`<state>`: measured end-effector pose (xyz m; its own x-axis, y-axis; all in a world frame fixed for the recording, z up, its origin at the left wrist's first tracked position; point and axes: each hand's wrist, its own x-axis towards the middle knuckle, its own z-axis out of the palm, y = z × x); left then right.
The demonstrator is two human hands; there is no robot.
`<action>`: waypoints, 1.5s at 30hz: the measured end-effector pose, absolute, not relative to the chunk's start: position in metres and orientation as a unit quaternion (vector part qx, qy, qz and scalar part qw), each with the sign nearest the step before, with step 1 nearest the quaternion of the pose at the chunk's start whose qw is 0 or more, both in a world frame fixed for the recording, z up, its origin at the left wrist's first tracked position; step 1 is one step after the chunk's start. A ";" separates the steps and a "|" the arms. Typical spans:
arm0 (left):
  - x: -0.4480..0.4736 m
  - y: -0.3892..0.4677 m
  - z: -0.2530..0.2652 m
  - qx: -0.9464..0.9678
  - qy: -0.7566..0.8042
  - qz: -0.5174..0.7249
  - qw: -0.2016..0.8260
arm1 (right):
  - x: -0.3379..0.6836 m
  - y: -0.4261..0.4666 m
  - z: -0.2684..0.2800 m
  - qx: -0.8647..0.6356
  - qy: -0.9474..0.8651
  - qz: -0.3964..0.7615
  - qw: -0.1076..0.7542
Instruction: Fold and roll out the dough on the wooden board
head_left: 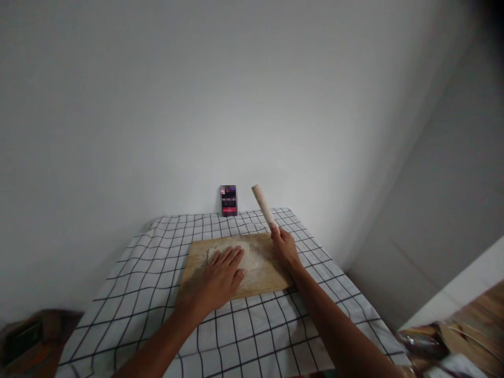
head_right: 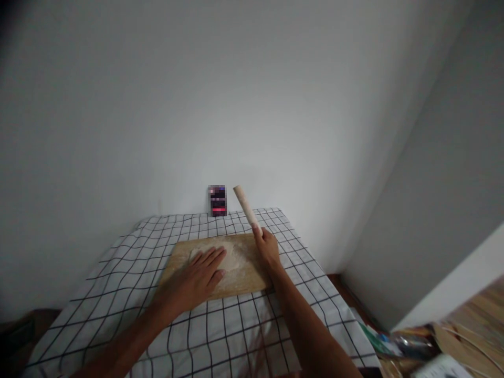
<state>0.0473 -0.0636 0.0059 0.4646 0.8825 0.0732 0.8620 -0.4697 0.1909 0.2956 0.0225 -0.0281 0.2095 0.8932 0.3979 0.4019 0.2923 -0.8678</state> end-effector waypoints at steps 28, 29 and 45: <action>0.026 -0.034 -0.001 0.804 0.573 0.147 -0.061 | 0.282 -0.006 -0.006 -0.488 -0.842 -0.033 0.228; 0.025 -0.028 -0.001 0.806 0.570 0.149 -0.064 | 0.281 0.007 -0.005 -0.490 -0.843 -0.026 0.221; 0.021 0.033 0.028 0.735 0.672 0.057 -0.066 | 0.252 0.129 -0.014 -0.436 -0.879 0.084 0.172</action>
<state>0.0205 0.0333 0.0275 0.0894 0.9811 0.1718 0.9960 -0.0871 -0.0209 0.2516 0.1287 -0.0144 -0.5605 0.7958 0.2292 0.7378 0.6055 -0.2984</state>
